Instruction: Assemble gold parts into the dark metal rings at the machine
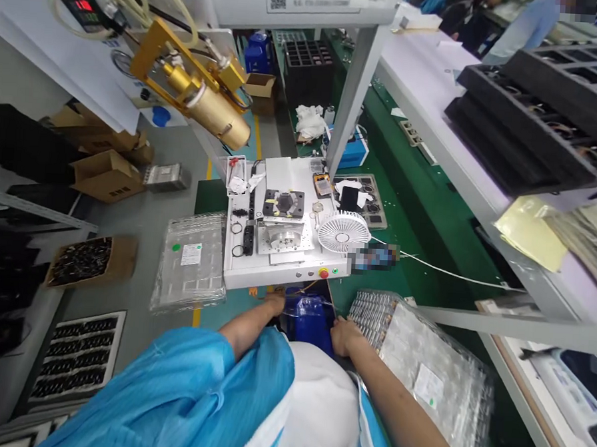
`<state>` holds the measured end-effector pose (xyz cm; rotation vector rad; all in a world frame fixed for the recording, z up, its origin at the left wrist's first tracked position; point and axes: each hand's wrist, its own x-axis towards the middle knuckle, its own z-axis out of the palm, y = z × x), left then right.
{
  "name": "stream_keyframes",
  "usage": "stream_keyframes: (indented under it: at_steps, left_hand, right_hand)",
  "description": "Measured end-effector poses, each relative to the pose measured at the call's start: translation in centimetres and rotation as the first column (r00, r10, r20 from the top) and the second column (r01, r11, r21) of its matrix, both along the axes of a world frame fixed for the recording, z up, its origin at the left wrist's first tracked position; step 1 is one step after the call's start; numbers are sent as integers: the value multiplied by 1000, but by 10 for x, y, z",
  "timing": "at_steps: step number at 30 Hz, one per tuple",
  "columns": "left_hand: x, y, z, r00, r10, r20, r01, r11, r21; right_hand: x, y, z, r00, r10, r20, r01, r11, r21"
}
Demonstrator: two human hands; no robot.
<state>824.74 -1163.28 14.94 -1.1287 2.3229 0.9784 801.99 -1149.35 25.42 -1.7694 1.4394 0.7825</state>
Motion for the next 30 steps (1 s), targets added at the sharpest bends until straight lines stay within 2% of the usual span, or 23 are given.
stream_keyframes:
  at_steps: [3, 6, 9, 11, 13, 15, 17, 19, 20, 22, 24, 26, 28, 29, 30]
  left_hand:
    - [45, 5, 10, 987, 61, 145, -66, 997, 30]
    - [69, 26, 26, 987, 78, 141, -83, 996, 31]
    - [69, 44, 44, 997, 76, 25, -77, 997, 19]
    - [63, 48, 57, 994, 90, -56, -91, 996, -7]
    - [56, 46, 70, 988, 104, -114, -109, 993, -38]
    - [46, 43, 87, 958, 165, -236, -171, 985, -5]
    - [33, 42, 108, 859, 277, -432, -242, 961, 134]
    - [16, 43, 132, 686, 400, -608, -264, 915, 304]
    - [8, 43, 144, 594, 447, -668, -266, 894, 362]
    - [-9, 39, 165, 397, 554, -732, -300, 832, 467]
    - [-20, 30, 179, 206, 682, -702, -316, 725, 612]
    - [-25, 19, 186, 65, 801, -595, -294, 585, 756]
    - [-24, 9, 186, -18, 871, -492, -289, 466, 836]
    - [-22, 7, 184, -38, 886, -462, -314, 429, 847]
    - [-19, 6, 181, -28, 890, -456, -356, 417, 836]
  right_hand:
    - [-2, -9, -7, 999, -36, -4, 36, 999, -7]
    - [3, -24, -20, 995, -102, -7, 102, 995, -10]
    - [12, -39, -28, 986, -167, 13, 167, 986, -16]
    - [16, -47, -28, 975, -211, 64, 214, 976, -43]
    - [20, -52, -23, 959, -244, 146, 259, 961, -98]
    - [24, -56, -16, 922, -242, 302, 299, 941, -160]
    - [31, -55, -9, 816, -207, 541, 361, 911, -197]
    - [38, -52, -2, 641, -154, 752, 439, 878, -194]
    - [41, -48, 1, 557, -146, 817, 471, 866, -167]
    - [42, -40, 9, 446, -207, 871, 540, 838, -77]
    - [35, -29, 19, 342, -334, 878, 639, 768, 43]
    - [24, -15, 31, 208, -454, 866, 738, 654, 166]
    - [15, -2, 42, 84, -515, 853, 789, 558, 259]
    - [11, 4, 47, 40, -525, 850, 801, 525, 286]
    - [10, 9, 52, 15, -526, 850, 810, 505, 298]
